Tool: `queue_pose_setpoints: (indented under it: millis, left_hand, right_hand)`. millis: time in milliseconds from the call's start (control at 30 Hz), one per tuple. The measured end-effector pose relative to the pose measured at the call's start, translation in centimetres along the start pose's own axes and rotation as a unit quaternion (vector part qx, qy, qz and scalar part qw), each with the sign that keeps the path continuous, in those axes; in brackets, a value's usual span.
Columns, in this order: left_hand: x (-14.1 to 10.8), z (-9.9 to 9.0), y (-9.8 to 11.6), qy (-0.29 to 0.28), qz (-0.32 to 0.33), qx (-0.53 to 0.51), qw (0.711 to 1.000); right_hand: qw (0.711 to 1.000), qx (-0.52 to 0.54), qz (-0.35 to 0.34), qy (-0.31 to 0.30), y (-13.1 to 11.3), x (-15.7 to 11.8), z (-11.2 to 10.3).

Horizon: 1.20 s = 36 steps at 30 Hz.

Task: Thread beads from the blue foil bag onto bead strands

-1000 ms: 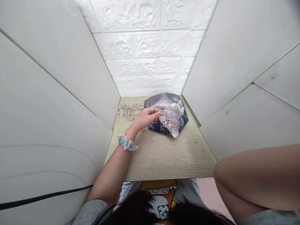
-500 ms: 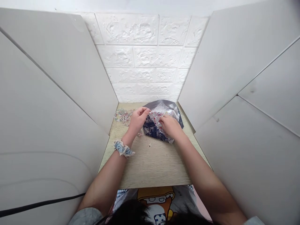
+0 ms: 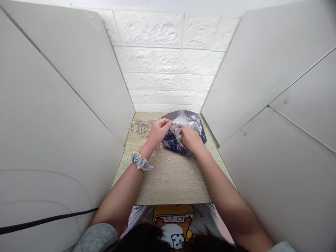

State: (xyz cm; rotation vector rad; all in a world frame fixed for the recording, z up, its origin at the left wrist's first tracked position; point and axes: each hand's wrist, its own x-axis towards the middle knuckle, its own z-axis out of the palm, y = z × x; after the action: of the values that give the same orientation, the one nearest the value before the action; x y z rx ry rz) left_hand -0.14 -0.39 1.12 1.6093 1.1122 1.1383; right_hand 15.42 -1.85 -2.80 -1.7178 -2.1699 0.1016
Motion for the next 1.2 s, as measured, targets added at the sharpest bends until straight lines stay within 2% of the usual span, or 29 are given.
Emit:
queue_pose_setpoints:
  millis: [100,167,233,367,433,500,633,900,1100,1200]
  left_hand:
    - [0.0,0.2,-0.1,-0.024,0.011,0.013,1.000]
    - [0.0,0.3,-0.2,-0.048,0.016,0.022,0.998]
    - [0.0,0.3,-0.2,-0.067,0.018,0.036,0.997]
    - [-0.1,0.5,-0.1,-0.098,0.017,0.060,0.993]
    - [-0.2,0.5,-0.1,-0.112,0.015,0.054,0.992]
    - [-0.2,0.6,-0.1,-0.117,0.014,0.045,0.992]
    - [-0.1,0.5,-0.3,-0.117,0.018,0.055,0.991]
    - [-0.1,0.4,-0.3,-0.118,0.018,0.059,0.991]
    - [-0.3,0.6,0.0,-0.110,0.026,0.019,0.993]
    - [-0.3,0.6,0.0,-0.107,0.023,0.018,0.994]
  right_hand:
    - [0.985,0.161,0.043,0.052,-0.3,0.0,-0.6]
    - [0.950,0.293,0.070,0.076,-0.5,0.1,-0.8]
    - [0.894,0.431,0.092,0.083,-0.8,0.2,-0.8]
    - [0.755,0.641,0.124,0.058,-1.4,0.3,-0.5]
    - [0.710,0.691,0.125,0.044,-1.7,0.3,-0.4]
    - [0.682,0.720,0.123,0.036,-1.9,0.2,-0.4]
    - [0.654,0.746,0.121,0.032,-2.2,0.1,-0.6]
    - [0.626,0.769,0.118,0.048,-2.2,0.0,-0.6]
    - [0.580,0.801,0.137,0.056,-2.7,0.0,-0.3]
    - [0.568,0.809,0.140,0.048,-2.9,0.0,-0.3]
